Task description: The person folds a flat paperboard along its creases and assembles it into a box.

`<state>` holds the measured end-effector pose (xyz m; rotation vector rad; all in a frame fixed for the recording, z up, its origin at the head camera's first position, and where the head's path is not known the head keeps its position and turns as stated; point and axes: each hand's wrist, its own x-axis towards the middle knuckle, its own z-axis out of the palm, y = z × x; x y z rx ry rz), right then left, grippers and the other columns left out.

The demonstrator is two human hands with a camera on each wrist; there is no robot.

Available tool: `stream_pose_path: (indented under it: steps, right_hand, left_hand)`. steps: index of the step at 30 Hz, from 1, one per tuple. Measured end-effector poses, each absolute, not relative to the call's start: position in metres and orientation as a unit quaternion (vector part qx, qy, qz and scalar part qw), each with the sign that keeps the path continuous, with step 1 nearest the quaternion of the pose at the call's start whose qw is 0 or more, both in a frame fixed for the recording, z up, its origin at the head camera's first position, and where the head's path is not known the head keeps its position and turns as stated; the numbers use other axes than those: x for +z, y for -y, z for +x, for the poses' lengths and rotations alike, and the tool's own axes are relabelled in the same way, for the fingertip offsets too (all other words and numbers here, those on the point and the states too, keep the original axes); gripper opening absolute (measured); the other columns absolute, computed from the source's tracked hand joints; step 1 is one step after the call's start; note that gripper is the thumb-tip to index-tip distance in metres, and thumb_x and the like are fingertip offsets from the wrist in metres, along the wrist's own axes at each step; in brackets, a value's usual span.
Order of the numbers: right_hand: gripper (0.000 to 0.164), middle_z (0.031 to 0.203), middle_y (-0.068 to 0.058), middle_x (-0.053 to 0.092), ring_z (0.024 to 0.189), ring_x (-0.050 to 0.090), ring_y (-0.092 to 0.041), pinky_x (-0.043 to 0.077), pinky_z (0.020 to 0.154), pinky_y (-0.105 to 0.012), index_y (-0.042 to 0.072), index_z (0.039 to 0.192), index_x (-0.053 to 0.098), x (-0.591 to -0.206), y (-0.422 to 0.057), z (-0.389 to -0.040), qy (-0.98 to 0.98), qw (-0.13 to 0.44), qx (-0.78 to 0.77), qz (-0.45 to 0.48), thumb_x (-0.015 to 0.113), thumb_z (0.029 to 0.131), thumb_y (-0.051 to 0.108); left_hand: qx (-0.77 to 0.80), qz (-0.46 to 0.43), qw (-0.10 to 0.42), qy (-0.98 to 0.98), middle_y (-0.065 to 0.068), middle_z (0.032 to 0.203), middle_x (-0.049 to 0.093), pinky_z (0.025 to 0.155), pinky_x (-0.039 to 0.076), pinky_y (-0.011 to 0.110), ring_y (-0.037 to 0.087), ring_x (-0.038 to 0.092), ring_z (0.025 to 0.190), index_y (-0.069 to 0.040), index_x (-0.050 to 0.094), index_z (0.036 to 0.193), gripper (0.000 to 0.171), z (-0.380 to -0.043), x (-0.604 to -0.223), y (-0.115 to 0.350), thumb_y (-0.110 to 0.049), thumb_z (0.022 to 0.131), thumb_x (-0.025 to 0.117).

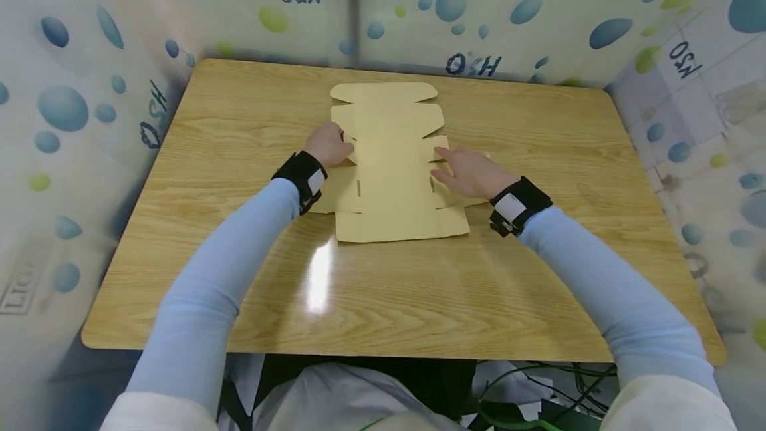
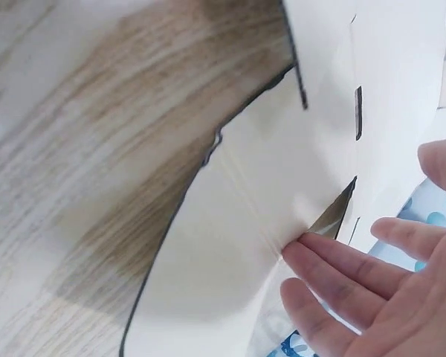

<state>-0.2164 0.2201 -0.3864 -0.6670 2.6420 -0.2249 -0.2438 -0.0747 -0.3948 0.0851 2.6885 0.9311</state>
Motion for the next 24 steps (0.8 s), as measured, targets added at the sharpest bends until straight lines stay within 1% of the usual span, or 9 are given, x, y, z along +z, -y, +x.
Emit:
stream_pose_path:
  steps: [4,7,10,11,13,15,19,22,24]
  right_hand:
    - [0.062,0.136,-0.023,0.048,0.118,0.054,-0.036,0.042,0.099,-0.049,0.001,0.146,0.026,-0.386,-0.22,-0.213,-0.95,0.197,-0.074,-0.231,0.038,0.099,0.04]
    - [0.059,0.128,-0.024,0.055,0.108,0.06,-0.035,0.05,0.085,-0.047,0.0,0.144,0.03,-0.385,-0.222,-0.216,-0.958,0.168,-0.087,-0.214,0.04,0.099,0.037]
    - [0.057,0.122,-0.026,0.057,0.094,0.064,-0.035,0.052,0.071,-0.046,-0.002,0.142,0.032,-0.384,-0.227,-0.224,-0.966,0.135,-0.124,-0.182,0.042,0.097,0.033]
    - [0.058,0.123,-0.027,0.056,0.091,0.064,-0.035,0.051,0.07,-0.045,-0.003,0.142,0.031,-0.384,-0.228,-0.227,-0.966,0.133,-0.142,-0.168,0.042,0.097,0.032]
    - [0.06,0.127,-0.026,0.053,0.088,0.064,-0.034,0.05,0.071,-0.044,-0.001,0.144,0.028,-0.384,-0.231,-0.231,-0.964,0.139,-0.178,-0.137,0.043,0.096,0.032]
    - [0.063,0.13,-0.026,0.05,0.091,0.063,-0.035,0.049,0.075,-0.045,0.001,0.145,0.026,-0.385,-0.234,-0.235,-0.958,0.158,-0.217,-0.102,0.045,0.094,0.032]
    - [0.069,0.135,-0.024,0.047,0.11,0.055,-0.035,0.046,0.089,-0.046,0.002,0.147,0.021,-0.387,-0.235,-0.24,-0.94,0.2,-0.274,-0.046,0.047,0.092,0.034]
    - [0.07,0.138,-0.023,0.042,0.116,0.053,-0.034,0.044,0.097,-0.045,0.001,0.148,0.017,-0.387,-0.232,-0.245,-0.915,0.232,-0.331,-0.006,0.046,0.093,0.033]
    - [0.068,0.142,-0.022,0.037,0.119,0.051,-0.033,0.044,0.1,-0.044,0.0,0.148,0.016,-0.386,-0.229,-0.247,-0.894,0.248,-0.373,0.017,0.044,0.095,0.031]
  left_hand:
    - [0.326,0.021,0.145,-0.934,-0.003,0.049,0.024,0.044,0.021,0.024,0.012,0.024,0.042,-0.012,0.031,0.055,0.034,-0.249,-0.401,0.075,-0.011,0.085,0.049]
    - [0.335,0.017,0.147,-0.931,-0.003,0.049,0.024,0.044,0.021,0.024,0.012,0.024,0.043,-0.012,0.031,0.056,0.034,-0.252,-0.404,0.078,-0.012,0.085,0.049]
    - [0.351,0.015,0.151,-0.924,-0.004,0.048,0.025,0.044,0.022,0.024,0.012,0.025,0.042,-0.012,0.032,0.056,0.035,-0.253,-0.405,0.08,-0.014,0.085,0.05]
    - [0.358,0.014,0.152,-0.921,-0.004,0.048,0.025,0.043,0.023,0.025,0.012,0.025,0.042,-0.012,0.032,0.055,0.036,-0.253,-0.405,0.08,-0.014,0.086,0.05]
    - [0.365,0.016,0.15,-0.919,-0.005,0.047,0.025,0.043,0.023,0.024,0.011,0.024,0.041,-0.013,0.032,0.054,0.037,-0.253,-0.406,0.081,-0.014,0.086,0.05]
    - [0.371,0.015,0.149,-0.917,-0.004,0.046,0.024,0.043,0.022,0.024,0.011,0.022,0.04,-0.013,0.031,0.053,0.037,-0.253,-0.405,0.08,-0.013,0.085,0.051]
    - [0.37,0.015,0.152,-0.917,-0.005,0.045,0.024,0.043,0.021,0.024,0.011,0.02,0.039,-0.013,0.031,0.051,0.037,-0.254,-0.406,0.078,-0.011,0.083,0.05]
    - [0.368,0.007,0.152,-0.917,-0.004,0.042,0.026,0.042,0.02,0.024,0.011,0.021,0.038,-0.013,0.031,0.05,0.037,-0.256,-0.406,0.077,-0.009,0.081,0.05]
    - [0.366,0.0,0.153,-0.918,-0.004,0.04,0.029,0.042,0.02,0.024,0.011,0.025,0.036,-0.013,0.031,0.05,0.037,-0.256,-0.407,0.076,-0.008,0.08,0.051]
